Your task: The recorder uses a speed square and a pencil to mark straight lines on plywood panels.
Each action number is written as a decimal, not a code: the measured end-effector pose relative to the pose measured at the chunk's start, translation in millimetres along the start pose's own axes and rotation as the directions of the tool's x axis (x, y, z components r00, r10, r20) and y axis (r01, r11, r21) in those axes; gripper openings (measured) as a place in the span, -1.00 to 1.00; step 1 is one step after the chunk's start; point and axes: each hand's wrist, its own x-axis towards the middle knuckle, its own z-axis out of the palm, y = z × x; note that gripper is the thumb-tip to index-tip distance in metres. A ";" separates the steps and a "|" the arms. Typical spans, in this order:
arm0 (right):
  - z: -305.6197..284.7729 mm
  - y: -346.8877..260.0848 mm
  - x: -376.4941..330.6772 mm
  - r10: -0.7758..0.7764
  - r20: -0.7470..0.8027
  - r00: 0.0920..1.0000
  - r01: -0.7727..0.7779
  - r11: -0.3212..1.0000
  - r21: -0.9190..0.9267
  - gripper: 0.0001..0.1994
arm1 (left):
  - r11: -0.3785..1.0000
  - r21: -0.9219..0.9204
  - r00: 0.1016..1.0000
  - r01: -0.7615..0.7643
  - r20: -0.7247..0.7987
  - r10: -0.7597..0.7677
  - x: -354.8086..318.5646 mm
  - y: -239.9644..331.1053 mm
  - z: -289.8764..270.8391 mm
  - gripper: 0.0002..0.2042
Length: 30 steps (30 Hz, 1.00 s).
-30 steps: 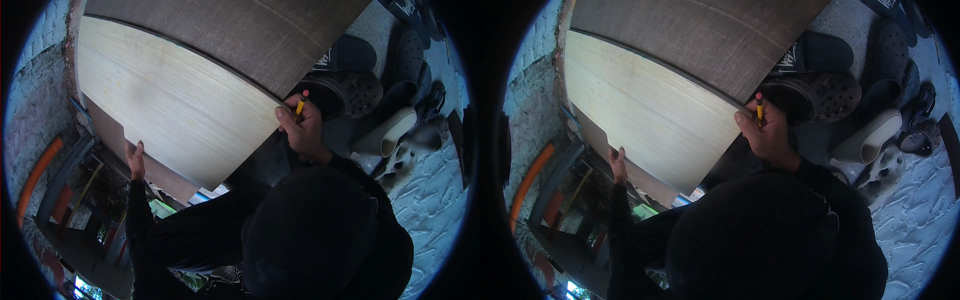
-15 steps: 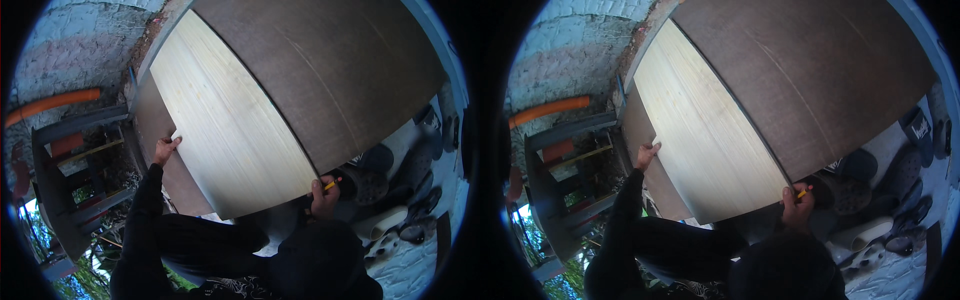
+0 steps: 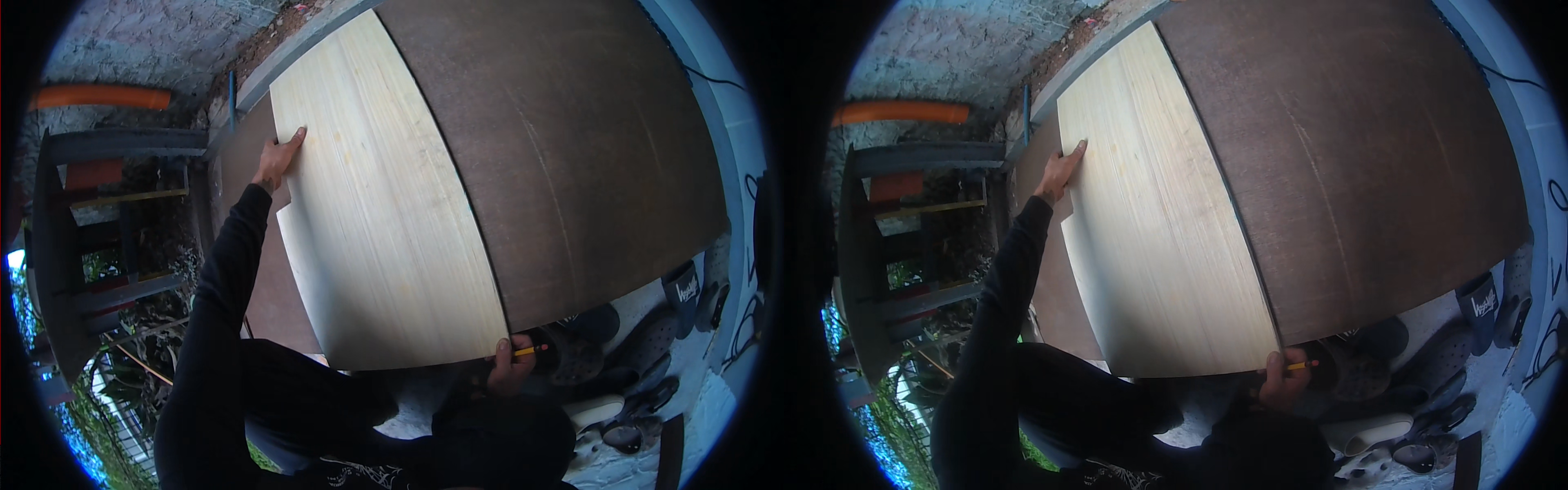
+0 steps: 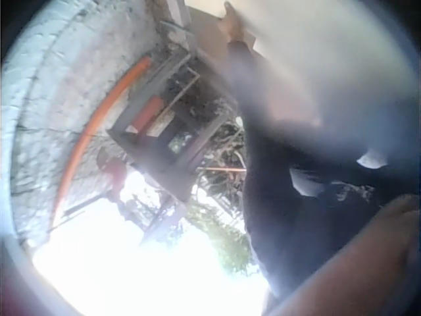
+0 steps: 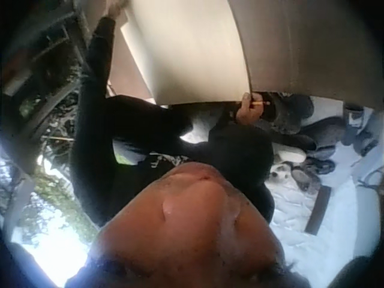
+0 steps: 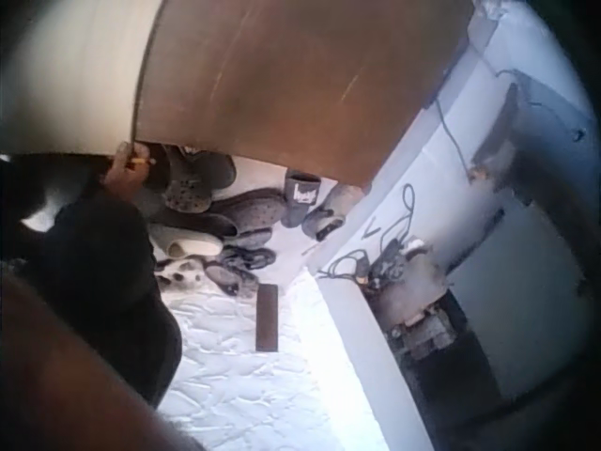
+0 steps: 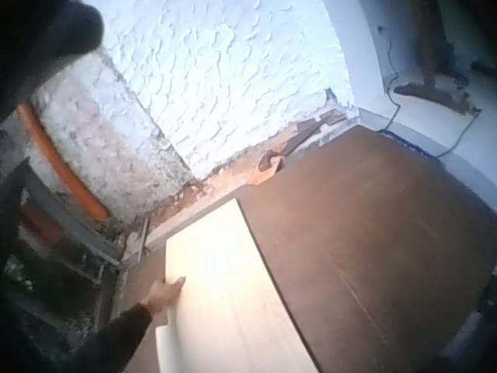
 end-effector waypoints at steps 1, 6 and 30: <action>6.5 -3.9 -0.4 -0.002 -0.068 0.998 0.006 0.999 0.053 -0.88 | 1.000 -0.007 1.000 0.015 0.004 -0.014 5.3 -5.2 -1.4 -0.10; 2.7 -0.1 2.6 -0.013 -0.020 1.000 0.013 1.000 -0.018 -0.87 | 0.995 -0.042 0.972 0.089 0.223 -0.077 -4.8 4.2 -21.6 -0.20; -4.3 17.0 -2.3 -0.067 -0.074 0.995 0.069 0.997 0.028 -0.84 | 0.964 -0.263 0.983 -0.031 0.165 0.077 -29.0 -2.2 -11.1 -0.17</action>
